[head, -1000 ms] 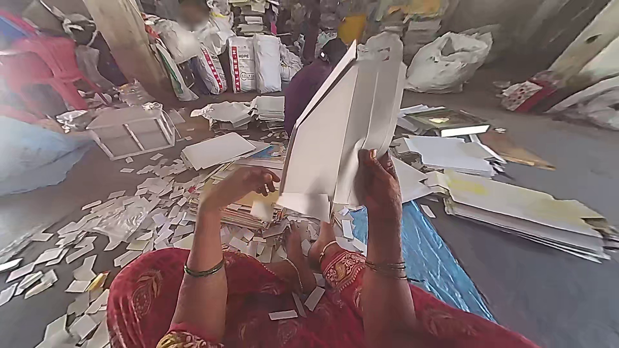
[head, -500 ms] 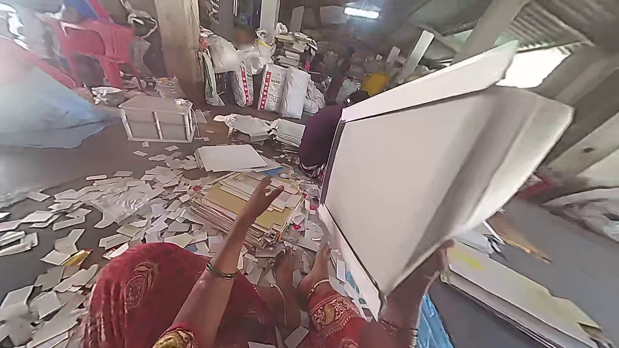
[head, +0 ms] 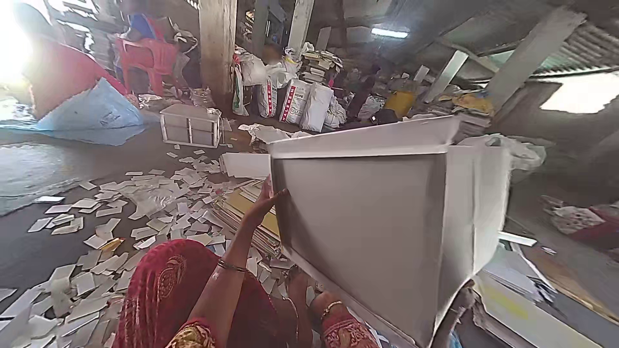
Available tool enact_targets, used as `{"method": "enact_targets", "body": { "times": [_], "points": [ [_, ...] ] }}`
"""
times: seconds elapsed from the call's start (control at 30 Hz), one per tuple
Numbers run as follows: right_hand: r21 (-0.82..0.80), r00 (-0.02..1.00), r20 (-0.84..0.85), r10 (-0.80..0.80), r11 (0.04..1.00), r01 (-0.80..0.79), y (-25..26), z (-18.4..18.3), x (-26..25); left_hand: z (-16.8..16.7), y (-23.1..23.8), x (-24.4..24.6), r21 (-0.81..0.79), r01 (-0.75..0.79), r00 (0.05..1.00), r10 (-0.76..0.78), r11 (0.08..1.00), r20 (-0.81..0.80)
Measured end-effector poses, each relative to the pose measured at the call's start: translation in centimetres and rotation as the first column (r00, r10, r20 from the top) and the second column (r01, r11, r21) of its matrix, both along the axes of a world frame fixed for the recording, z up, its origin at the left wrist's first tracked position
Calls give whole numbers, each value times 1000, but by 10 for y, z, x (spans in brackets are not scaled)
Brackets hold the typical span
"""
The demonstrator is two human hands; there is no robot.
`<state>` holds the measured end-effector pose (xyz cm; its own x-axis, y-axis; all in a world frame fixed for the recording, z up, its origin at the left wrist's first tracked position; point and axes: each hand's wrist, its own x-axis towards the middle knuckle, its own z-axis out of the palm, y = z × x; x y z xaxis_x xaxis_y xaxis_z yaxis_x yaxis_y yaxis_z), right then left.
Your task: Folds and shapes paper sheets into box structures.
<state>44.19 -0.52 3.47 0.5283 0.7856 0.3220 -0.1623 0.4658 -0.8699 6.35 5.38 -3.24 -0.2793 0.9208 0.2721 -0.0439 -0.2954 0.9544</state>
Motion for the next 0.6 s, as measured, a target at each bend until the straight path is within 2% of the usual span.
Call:
{"method": "enact_targets", "body": {
  "times": [0.03,0.1,0.17,0.23,0.3,0.37,0.47,0.53,0.6],
  "points": [
    [3,999,-23,46,999,-46,-2,-1,-3,-6,-2,-2,-41,11,999,-10,999,31],
    [135,987,-26,157,979,-152,-2,-5,-5,-14,-7,-4,-127,42,994,-29,991,102],
    [335,927,28,375,870,-362,7,-13,1,-17,-3,-6,-97,26,989,-11,995,149],
    [365,875,208,437,795,-484,22,-29,15,-14,-2,-5,1,-141,967,138,990,214],
    [245,833,366,414,821,-516,39,-38,36,-7,-1,-13,67,-320,925,297,945,236],
    [81,788,524,323,902,-424,62,-40,57,6,-6,-23,85,-405,901,381,910,209],
    [-53,636,762,125,990,-131,89,-40,62,20,-18,-24,123,-436,898,424,891,113],
    [-47,627,779,28,999,13,96,-40,45,26,-19,-15,182,-440,898,431,879,89],
    [57,690,711,-133,990,132,93,-41,21,31,-16,-6,220,-444,896,433,869,99]
  ]
}}
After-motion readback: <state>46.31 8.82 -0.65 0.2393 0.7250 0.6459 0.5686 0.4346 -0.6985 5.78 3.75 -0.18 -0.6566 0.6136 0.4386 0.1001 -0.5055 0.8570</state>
